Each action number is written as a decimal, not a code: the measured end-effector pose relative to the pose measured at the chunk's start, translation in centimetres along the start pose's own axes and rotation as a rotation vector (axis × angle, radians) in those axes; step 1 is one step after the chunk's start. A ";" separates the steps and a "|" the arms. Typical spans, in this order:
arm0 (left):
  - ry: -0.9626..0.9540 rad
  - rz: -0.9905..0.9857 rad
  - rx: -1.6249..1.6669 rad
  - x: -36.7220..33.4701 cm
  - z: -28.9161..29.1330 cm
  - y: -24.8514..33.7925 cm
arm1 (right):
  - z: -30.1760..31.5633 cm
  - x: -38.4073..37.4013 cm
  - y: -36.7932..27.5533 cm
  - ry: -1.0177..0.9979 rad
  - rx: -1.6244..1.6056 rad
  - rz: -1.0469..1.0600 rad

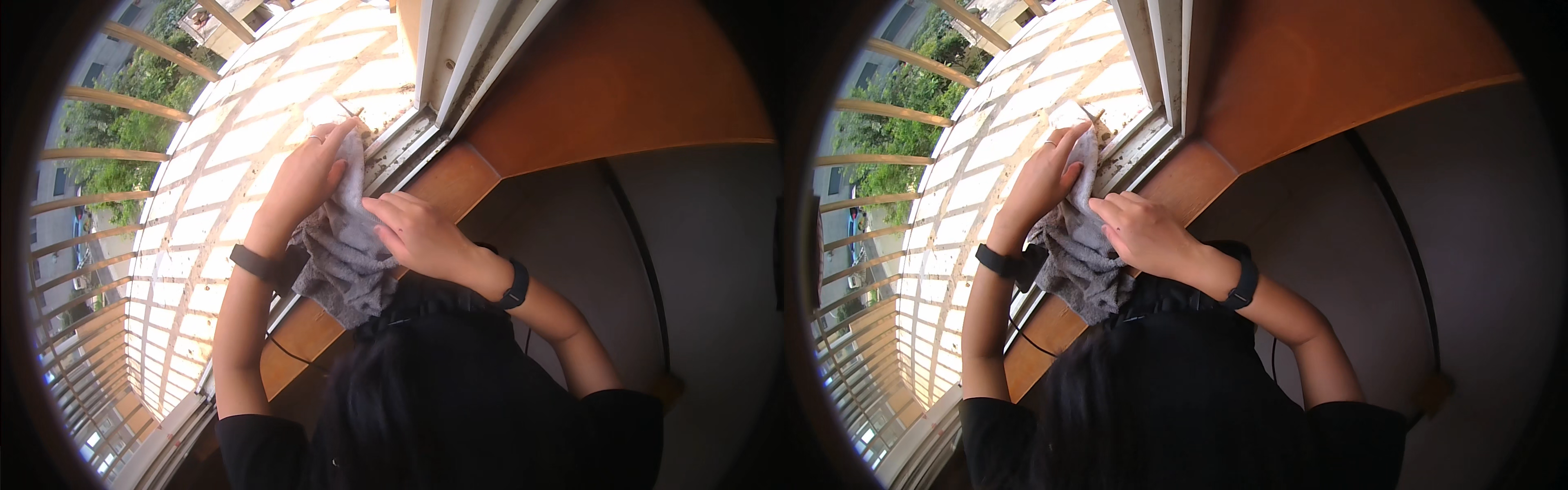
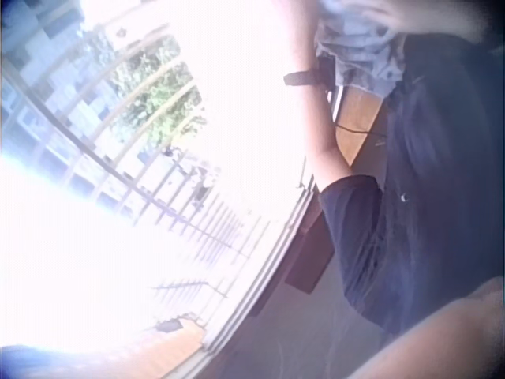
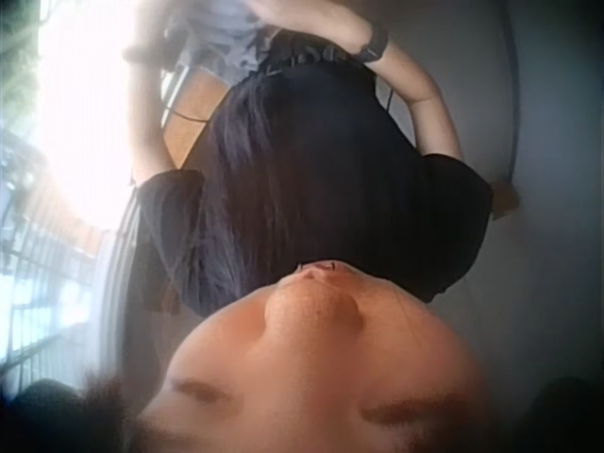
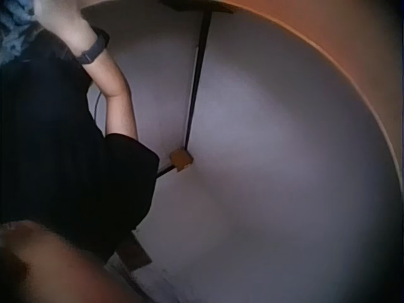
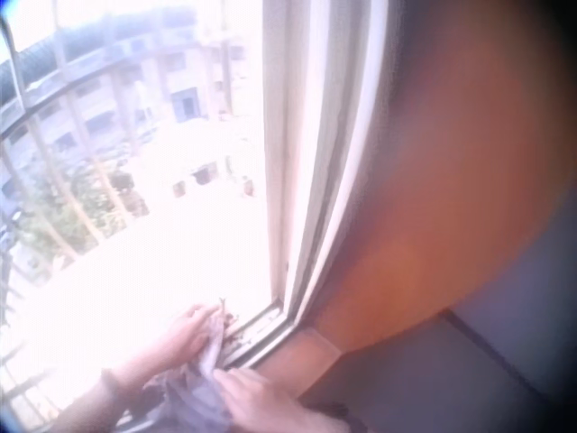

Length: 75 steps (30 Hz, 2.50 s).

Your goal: The person cleans the sliding tracks of a window by hand using a cloth, wiping along the grooves and frame to remove dirt.

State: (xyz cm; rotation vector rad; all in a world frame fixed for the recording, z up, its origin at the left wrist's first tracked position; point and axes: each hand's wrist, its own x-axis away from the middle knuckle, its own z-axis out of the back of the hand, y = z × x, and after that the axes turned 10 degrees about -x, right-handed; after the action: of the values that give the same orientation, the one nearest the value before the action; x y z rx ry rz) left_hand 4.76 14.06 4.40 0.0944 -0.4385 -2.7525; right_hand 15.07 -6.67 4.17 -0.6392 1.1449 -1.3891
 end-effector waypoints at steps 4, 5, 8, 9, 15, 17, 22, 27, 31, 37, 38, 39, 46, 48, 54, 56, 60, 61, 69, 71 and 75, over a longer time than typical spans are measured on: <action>-0.091 0.063 0.072 -0.2 -1.3 -0.8 | 0.4 1.2 0.5 0.026 0.010 0.019; -0.083 0.054 0.082 -0.1 -1.5 -0.8 | 0.5 1.4 0.6 0.029 0.012 0.025; 0.121 0.078 0.153 -0.5 -1.4 -0.3 | 0.9 1.8 0.7 0.040 0.016 0.034; 0.206 0.093 0.175 -0.7 -1.1 0.1 | 1.2 1.9 0.5 0.042 0.009 0.026; -0.007 -0.372 0.003 -1.6 -1.4 1.4 | 2.0 2.8 0.3 -0.020 -0.010 0.017; -0.082 -0.380 -0.104 -1.6 -1.2 1.5 | 2.2 3.0 0.4 -0.048 0.005 -0.016; -0.171 -0.518 -0.263 -2.6 0.4 0.3 | 2.3 3.1 0.5 -0.051 0.011 -0.035; -0.129 -0.601 -0.372 -3.7 -0.2 1.4 | 1.8 2.9 1.3 0.008 0.009 -0.012; 0.063 -0.653 -0.388 -3.5 -1.9 1.4 | 1.8 2.8 1.4 0.018 0.001 -0.069; -0.009 -0.560 -0.314 -2.7 -2.5 1.4 | 1.6 3.1 1.6 0.026 0.034 -0.068; 0.021 -0.561 -0.285 -2.4 -2.9 1.0 | 1.7 3.1 1.5 0.019 0.041 -0.079; 0.047 -0.563 -0.260 -1.9 -3.1 0.4 | 1.7 3.0 1.4 0.001 0.029 -0.059; 0.657 -0.237 -0.421 2.6 0.2 -3.6 | 0.7 0.1 0.8 0.013 -0.002 0.058; 0.468 -0.049 -0.365 3.0 0.2 -2.9 | -0.1 -1.2 1.0 0.036 0.022 0.116; 0.121 -0.099 -0.136 2.3 0.3 -1.1 | -0.9 -1.3 1.2 -0.102 0.012 0.049; -0.034 0.098 0.052 1.7 -0.2 -0.9 | -0.7 -0.9 1.2 -0.095 0.005 0.035; -0.006 0.303 0.131 1.0 -1.2 -0.8 | 0.6 -0.1 1.3 -0.027 0.000 0.021; -0.051 0.371 0.143 0.8 -1.0 -0.8 | 0.8 0.1 1.4 -0.010 0.002 0.018; 0.322 0.116 0.296 -0.2 -1.8 -0.3 | 1.6 0.9 0.3 -0.031 -0.001 0.119; 0.375 -0.104 0.298 -0.6 -0.5 1.2 | 1.8 1.3 0.0 -0.043 -0.006 0.141; -0.088 -0.409 -0.111 -1.4 -0.6 1.6 | 2.1 2.5 0.1 -0.097 0.052 0.120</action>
State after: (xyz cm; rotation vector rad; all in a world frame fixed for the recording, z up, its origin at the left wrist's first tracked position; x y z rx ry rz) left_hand 6.63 12.94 4.32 0.0385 -0.3162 -3.1872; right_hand 16.52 -9.57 4.31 -0.5852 1.0502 -1.2685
